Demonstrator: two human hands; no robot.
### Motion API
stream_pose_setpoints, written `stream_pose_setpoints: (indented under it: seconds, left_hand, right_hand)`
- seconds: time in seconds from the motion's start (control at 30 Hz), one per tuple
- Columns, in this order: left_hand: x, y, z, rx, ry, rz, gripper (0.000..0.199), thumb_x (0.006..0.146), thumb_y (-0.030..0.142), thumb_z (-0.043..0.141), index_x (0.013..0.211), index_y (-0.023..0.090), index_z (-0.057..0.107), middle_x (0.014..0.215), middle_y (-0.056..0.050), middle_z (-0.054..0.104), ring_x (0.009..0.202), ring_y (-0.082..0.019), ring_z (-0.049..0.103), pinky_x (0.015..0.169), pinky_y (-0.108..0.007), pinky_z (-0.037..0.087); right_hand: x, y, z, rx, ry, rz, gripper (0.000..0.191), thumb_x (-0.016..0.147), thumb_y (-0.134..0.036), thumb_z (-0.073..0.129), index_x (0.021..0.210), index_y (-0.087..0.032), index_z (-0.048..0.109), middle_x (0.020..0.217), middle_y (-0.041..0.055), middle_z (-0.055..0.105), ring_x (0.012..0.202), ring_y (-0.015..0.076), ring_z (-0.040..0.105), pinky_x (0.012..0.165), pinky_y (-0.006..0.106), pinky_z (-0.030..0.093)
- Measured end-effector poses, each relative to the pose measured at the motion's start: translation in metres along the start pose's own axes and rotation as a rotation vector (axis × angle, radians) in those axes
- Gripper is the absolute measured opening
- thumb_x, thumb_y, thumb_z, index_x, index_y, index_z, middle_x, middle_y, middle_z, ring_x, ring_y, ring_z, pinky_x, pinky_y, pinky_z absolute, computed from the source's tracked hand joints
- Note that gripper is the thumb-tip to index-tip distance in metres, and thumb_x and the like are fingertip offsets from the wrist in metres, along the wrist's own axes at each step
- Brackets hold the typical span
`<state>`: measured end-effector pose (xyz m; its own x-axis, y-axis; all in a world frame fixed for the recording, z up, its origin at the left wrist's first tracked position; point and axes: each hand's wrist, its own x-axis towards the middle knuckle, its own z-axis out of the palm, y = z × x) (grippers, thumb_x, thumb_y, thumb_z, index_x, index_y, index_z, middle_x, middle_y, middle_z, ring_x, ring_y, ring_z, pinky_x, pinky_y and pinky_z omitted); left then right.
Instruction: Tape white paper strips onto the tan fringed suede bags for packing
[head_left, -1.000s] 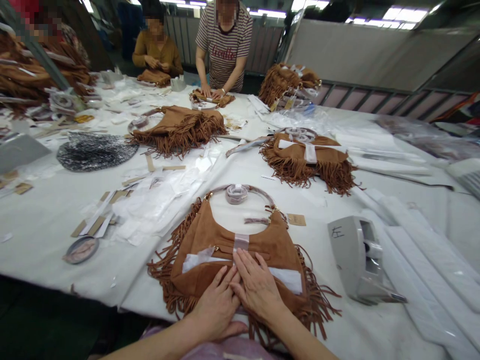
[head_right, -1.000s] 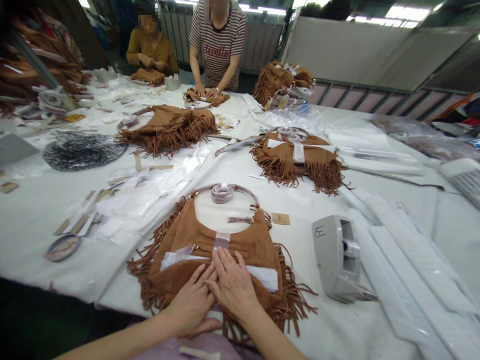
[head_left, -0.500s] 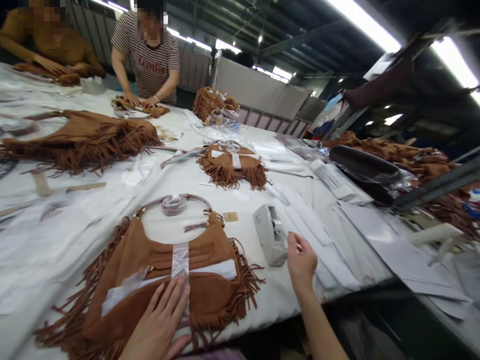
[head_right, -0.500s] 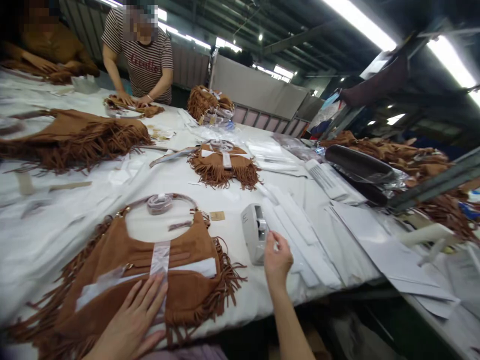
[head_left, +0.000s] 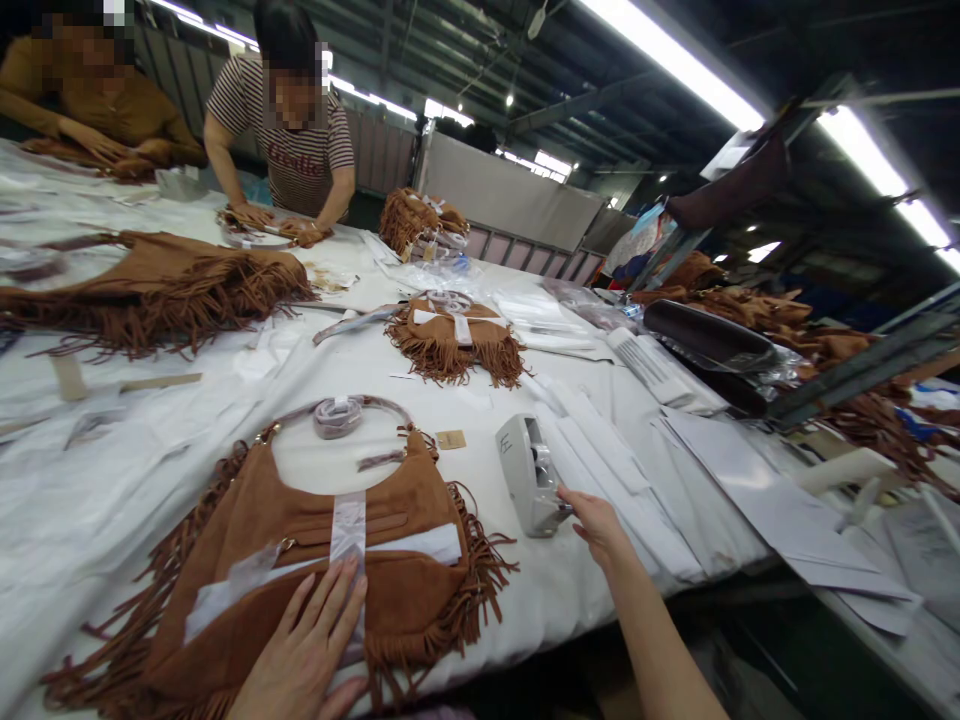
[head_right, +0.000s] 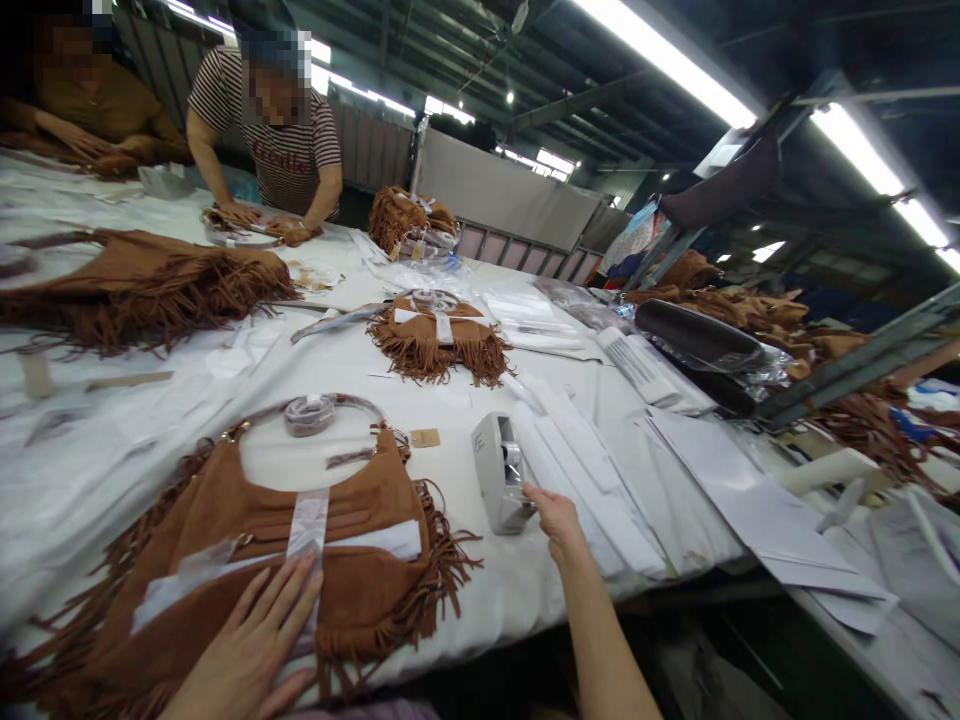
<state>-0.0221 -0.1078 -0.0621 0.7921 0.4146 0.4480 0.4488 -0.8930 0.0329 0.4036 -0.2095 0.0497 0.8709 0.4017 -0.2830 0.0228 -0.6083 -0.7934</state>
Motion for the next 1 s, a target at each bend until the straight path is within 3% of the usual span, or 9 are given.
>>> stream_pose_setpoints:
  seconds: [0.13, 0.33, 0.43, 0.7, 0.87, 1.0]
  left_hand:
    - [0.0, 0.0, -0.001, -0.003, -0.008, 0.003, 0.086, 0.078, 0.075, 0.04, 0.144, 0.021, 0.034, 0.149, -0.011, 0.035, 0.138, -0.027, 0.029, 0.114, -0.042, 0.014]
    - [-0.004, -0.001, 0.002, 0.031, -0.041, 0.025, 0.075, 0.082, 0.06, 0.047, 0.144, 0.021, 0.033, 0.15, -0.01, 0.033, 0.139, -0.028, 0.027, 0.115, -0.043, 0.013]
    - [-0.004, -0.001, 0.002, 0.024, -0.028, 0.02, 0.076, 0.081, 0.061, 0.047, 0.144, 0.021, 0.033, 0.15, -0.011, 0.033, 0.139, -0.028, 0.026, 0.115, -0.043, 0.014]
    - [-0.003, -0.001, 0.0, 0.041, -0.072, 0.039, 0.074, 0.082, 0.055, 0.048, 0.144, 0.018, 0.033, 0.151, -0.013, 0.028, 0.139, -0.029, 0.026, 0.114, -0.046, 0.012]
    - [-0.003, -0.001, 0.0, 0.023, -0.059, 0.018, 0.077, 0.082, 0.063, 0.045, 0.144, 0.019, 0.033, 0.151, -0.012, 0.028, 0.139, -0.029, 0.025, 0.115, -0.045, 0.015]
    - [-0.003, -0.001, -0.001, 0.023, -0.064, 0.026, 0.074, 0.083, 0.059, 0.046, 0.144, 0.019, 0.033, 0.152, -0.012, 0.028, 0.139, -0.029, 0.026, 0.115, -0.045, 0.015]
  right_hand:
    - [0.004, -0.001, 0.002, 0.008, 0.022, 0.069, 0.053, 0.05, -0.062, 0.066, 0.074, -0.016, 0.071, 0.099, 0.0118, 0.068, 0.094, 0.0268, 0.055, 0.068, 0.033, 0.039]
    - [0.004, -0.01, 0.007, 0.094, 0.063, 0.04, 0.047, 0.04, -0.052, 0.074, 0.067, -0.014, 0.069, 0.08, 0.0102, 0.069, 0.084, 0.0258, 0.057, 0.064, 0.033, 0.04]
    - [-0.002, -0.01, 0.002, 0.17, 0.106, -0.014, 0.043, 0.039, -0.047, 0.075, 0.065, -0.014, 0.069, 0.082, 0.0109, 0.07, 0.088, 0.0274, 0.059, 0.066, 0.034, 0.043]
    - [-0.042, 0.027, -0.016, 0.246, 0.17, -0.007, 0.046, 0.041, -0.049, 0.072, 0.071, -0.015, 0.069, 0.096, 0.0135, 0.07, 0.1, 0.0304, 0.06, 0.072, 0.036, 0.049]
    - [-0.05, 0.051, -0.001, 0.178, 0.099, -0.006, 0.045, 0.046, -0.055, 0.068, 0.066, -0.015, 0.066, 0.074, 0.0109, 0.069, 0.073, 0.0228, 0.064, 0.057, 0.03, 0.048]
    - [-0.044, 0.055, 0.009, 0.072, 0.122, -0.047, 0.044, 0.053, -0.06, 0.061, 0.062, -0.017, 0.063, 0.056, 0.0048, 0.061, 0.051, 0.0173, 0.055, 0.047, 0.028, 0.041]
